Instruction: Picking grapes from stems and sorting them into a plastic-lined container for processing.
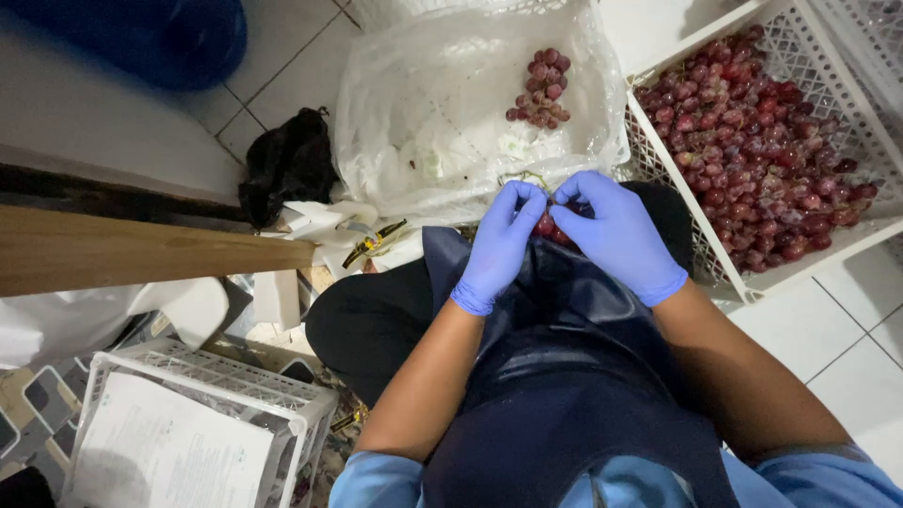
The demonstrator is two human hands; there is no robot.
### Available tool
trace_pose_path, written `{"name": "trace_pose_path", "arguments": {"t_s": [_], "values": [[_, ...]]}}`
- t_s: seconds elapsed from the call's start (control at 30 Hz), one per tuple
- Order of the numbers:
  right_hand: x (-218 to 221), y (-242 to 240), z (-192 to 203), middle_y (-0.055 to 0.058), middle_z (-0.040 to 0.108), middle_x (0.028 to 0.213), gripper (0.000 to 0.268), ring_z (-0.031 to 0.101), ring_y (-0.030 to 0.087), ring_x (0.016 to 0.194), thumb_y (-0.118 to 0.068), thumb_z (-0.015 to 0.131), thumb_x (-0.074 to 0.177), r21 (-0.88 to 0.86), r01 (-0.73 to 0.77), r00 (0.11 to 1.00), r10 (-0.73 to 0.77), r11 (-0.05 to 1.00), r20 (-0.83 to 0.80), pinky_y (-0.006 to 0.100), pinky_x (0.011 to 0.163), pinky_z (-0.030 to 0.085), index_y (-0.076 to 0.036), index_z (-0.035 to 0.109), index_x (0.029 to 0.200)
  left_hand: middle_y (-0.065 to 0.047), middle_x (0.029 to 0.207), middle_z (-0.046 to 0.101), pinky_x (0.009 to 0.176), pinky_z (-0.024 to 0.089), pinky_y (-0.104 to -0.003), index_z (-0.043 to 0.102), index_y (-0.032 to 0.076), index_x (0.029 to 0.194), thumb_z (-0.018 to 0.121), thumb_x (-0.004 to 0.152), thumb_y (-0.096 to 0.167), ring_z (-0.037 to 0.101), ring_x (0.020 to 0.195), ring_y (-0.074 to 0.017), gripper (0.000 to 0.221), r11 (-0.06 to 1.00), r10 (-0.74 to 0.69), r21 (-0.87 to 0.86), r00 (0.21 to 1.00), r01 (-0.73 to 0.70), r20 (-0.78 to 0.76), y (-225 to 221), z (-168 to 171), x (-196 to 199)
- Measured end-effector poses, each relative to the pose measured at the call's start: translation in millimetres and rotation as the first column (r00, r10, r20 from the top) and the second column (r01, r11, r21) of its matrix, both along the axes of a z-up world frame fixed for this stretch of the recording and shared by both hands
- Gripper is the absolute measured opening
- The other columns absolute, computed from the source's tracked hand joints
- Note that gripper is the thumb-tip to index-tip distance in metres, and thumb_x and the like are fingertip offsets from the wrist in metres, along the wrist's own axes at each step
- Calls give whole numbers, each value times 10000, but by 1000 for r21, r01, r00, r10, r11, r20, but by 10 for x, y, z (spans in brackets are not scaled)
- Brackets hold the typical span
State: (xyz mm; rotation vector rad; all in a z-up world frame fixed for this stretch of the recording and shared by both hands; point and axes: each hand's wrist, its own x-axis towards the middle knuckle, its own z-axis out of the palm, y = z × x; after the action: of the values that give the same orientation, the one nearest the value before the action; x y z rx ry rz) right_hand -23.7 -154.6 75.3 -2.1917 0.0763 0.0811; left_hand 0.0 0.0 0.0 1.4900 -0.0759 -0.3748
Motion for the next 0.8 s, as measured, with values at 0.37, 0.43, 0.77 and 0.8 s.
{"name": "trace_pose_path", "arguments": {"t_s": [0.37,0.43,0.77,0.8], "values": [[-62,-64,223,228,655,932,145,637,426,985,-142,597,872,-281,-408,912,371,869,-178,500,844,505,-20,643,937,-227,822,567,762,456,-495,491,68,982,605,915,178,622,862,-405,173,938,-207,293,977,184,48,78,145,-218],[-58,-100,248,165,667,908,128,664,376,947,-172,603,882,-238,-481,870,427,844,-247,453,817,519,-54,648,903,-205,788,567,758,461,-470,500,65,959,594,917,152,616,832,-376,134,929,-283,260,958,263,44,142,230,-278],[-256,-782,31,77,728,770,43,669,178,753,-53,635,854,345,-36,846,212,938,-490,318,755,525,-34,656,821,-41,673,550,761,465,-326,576,70,848,565,922,51,549,705,-181,78,915,-377,75,907,396,-187,763,95,-394],[-299,-755,-41,77,728,770,43,669,178,753,-53,635,854,343,-17,852,193,939,-487,318,755,525,-34,656,821,-41,673,550,761,465,-326,576,70,848,565,922,51,549,705,-181,78,906,-397,75,899,416,-183,683,110,-442]]}}
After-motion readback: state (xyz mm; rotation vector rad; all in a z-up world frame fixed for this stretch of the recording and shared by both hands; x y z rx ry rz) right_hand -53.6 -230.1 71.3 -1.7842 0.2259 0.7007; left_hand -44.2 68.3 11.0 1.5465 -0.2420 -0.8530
